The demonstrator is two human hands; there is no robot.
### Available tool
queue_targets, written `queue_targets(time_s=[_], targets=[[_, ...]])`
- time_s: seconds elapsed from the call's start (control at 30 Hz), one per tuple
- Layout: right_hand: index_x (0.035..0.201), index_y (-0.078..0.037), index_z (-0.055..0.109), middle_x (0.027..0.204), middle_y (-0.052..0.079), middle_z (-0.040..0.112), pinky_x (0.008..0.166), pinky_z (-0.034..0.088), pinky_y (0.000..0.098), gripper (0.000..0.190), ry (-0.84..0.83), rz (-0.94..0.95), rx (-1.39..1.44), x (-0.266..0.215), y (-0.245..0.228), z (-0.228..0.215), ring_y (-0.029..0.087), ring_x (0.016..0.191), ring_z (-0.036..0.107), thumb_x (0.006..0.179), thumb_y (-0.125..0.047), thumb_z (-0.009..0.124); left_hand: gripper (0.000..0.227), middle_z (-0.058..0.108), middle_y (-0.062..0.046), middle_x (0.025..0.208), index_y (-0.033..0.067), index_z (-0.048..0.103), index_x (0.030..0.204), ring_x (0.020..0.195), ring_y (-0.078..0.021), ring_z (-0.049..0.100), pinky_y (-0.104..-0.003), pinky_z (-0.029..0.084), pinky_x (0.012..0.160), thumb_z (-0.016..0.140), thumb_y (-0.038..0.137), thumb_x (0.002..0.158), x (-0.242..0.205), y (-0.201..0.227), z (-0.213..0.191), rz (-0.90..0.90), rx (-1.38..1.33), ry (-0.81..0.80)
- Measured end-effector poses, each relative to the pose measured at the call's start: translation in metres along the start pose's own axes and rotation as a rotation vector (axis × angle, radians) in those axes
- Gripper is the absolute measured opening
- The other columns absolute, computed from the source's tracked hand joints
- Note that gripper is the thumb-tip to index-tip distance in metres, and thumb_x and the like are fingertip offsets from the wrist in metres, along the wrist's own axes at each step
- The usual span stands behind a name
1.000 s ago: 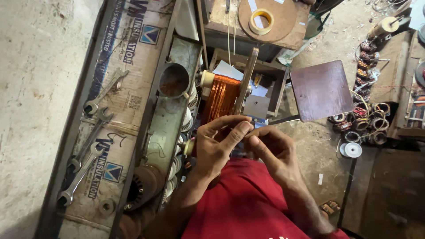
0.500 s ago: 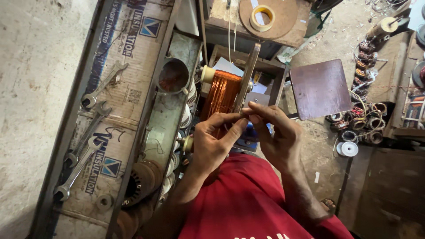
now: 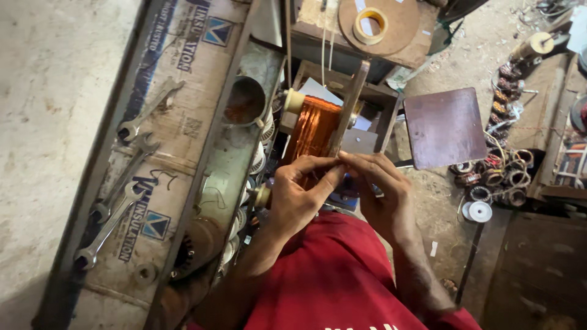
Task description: The person operates a manual wire winding machine to wrap copper wire around a cylindrical core. They repeatedly turn the crank to wind the wire, pause to adjust the wire path, and occasionally retrieve a small white plastic piece from the floor to place on the core.
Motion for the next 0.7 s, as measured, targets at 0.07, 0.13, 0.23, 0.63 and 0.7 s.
queue_targets(time_s=[0.07,0.13,0.23,0.63,0.7], targets=[[0.127,-0.003,0.069,0.116,0.013,0.073,0.085,0.061,0.0312,0.04,-0.029,0.002,0.011,-0.001,0.003,0.0,0.022,0.102,0.073,0.092,0.015,0.062,0.019,0.077,-0.008,0.101,0.0004,0.077,0.111,0.088,-0.0097,0.072,-0.025,0.059,0.078,0.074,0.011,0.095,0.0,-0.002,-0.001,-0.004,-0.002,-0.019],[0.125,-0.003,0.07,0.115,0.012,0.074,0.083,0.062,0.0304,0.04,-0.059,0.022,0.005,0.0,0.009,-0.001,0.022,0.101,0.074,0.09,0.015,0.063,0.018,0.078,-0.009,0.102,-0.0008,0.077,0.108,0.089,-0.0105,0.073,-0.025,0.06,0.078,0.075,0.01,0.095,0.001,-0.001,-0.004,0.059,0.098,-0.068],[0.116,-0.006,0.075,0.11,0.01,0.077,0.08,0.061,0.0295,0.037,-0.122,-0.06,0.018,-0.001,0.014,0.001,0.021,0.095,0.075,0.09,0.016,0.062,0.017,0.08,-0.009,0.099,-0.0004,0.078,0.107,0.089,-0.0106,0.075,-0.025,0.061,0.079,0.074,0.01,0.094,0.0,-0.006,-0.007,0.012,0.128,-0.19],[0.107,0.003,0.067,0.108,0.014,0.072,0.083,0.058,0.0309,0.016,0.188,-0.087,0.067,-0.027,0.041,-0.005,0.02,0.094,0.071,0.093,0.012,0.065,0.011,0.079,-0.008,0.096,0.0067,0.08,0.097,0.091,-0.0232,0.075,-0.036,0.058,0.084,0.077,0.014,0.089,0.013,-0.009,-0.045,0.196,0.657,-0.034],[0.107,0.002,0.067,0.108,0.013,0.073,0.078,0.061,0.0279,0.013,0.292,-0.088,0.184,-0.022,0.055,-0.016,0.019,0.095,0.073,0.097,0.01,0.066,0.007,0.08,-0.008,0.094,0.0081,0.081,0.092,0.092,-0.0267,0.074,-0.038,0.056,0.085,0.075,0.011,0.088,0.024,-0.009,-0.069,0.255,0.828,0.182]])
Point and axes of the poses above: each hand's wrist, its own x-axis towards the middle knuckle, its own z-axis out of the palm, y = z × x, the point moved 6 cm from there along x, towards the middle knuckle
